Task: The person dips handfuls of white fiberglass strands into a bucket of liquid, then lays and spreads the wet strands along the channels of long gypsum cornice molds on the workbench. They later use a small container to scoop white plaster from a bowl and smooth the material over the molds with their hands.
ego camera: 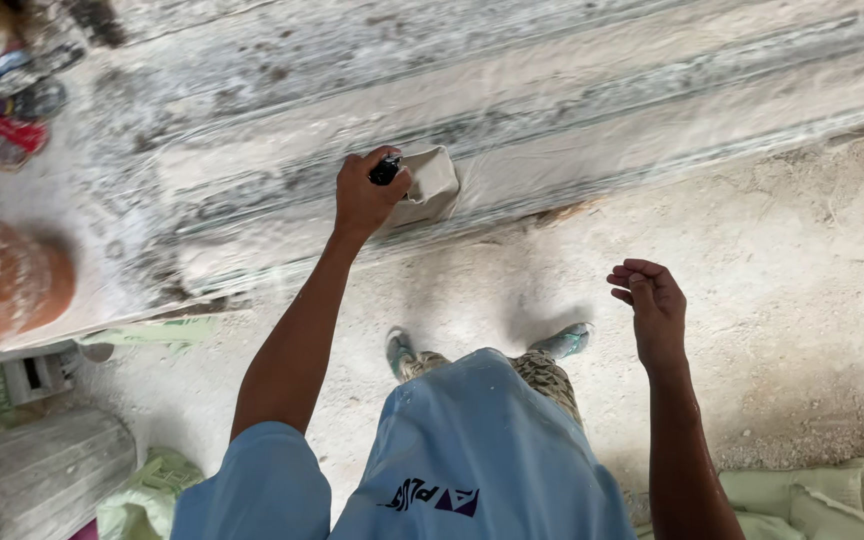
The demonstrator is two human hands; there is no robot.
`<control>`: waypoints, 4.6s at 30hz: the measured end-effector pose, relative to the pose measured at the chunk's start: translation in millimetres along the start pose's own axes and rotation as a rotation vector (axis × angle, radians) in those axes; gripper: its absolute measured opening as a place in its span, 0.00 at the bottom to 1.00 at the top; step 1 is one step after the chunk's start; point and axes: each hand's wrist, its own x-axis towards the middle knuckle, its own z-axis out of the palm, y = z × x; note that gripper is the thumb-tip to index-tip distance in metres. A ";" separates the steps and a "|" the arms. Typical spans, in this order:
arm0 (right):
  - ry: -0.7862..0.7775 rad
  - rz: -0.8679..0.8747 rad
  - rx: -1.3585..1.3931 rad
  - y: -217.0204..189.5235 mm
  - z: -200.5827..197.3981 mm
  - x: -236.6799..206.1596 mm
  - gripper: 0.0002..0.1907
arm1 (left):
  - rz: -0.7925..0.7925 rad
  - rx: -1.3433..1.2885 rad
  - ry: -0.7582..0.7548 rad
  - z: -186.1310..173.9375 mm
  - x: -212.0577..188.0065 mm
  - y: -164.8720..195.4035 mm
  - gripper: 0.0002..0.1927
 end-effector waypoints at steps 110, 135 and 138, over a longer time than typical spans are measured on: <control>-0.963 -0.217 -0.281 -111.4 -712.2 606.5 0.09 | -0.339 0.555 0.562 742.2 93.9 624.7 0.29; -1.150 -0.366 -0.400 -92.8 -17.0 383.1 0.10 | -0.389 0.612 0.689 190.4 -23.5 233.6 0.31; -1.152 -0.464 -0.434 -89.9 55.5 357.4 0.10 | -0.565 0.528 0.817 101.0 -40.6 178.3 0.26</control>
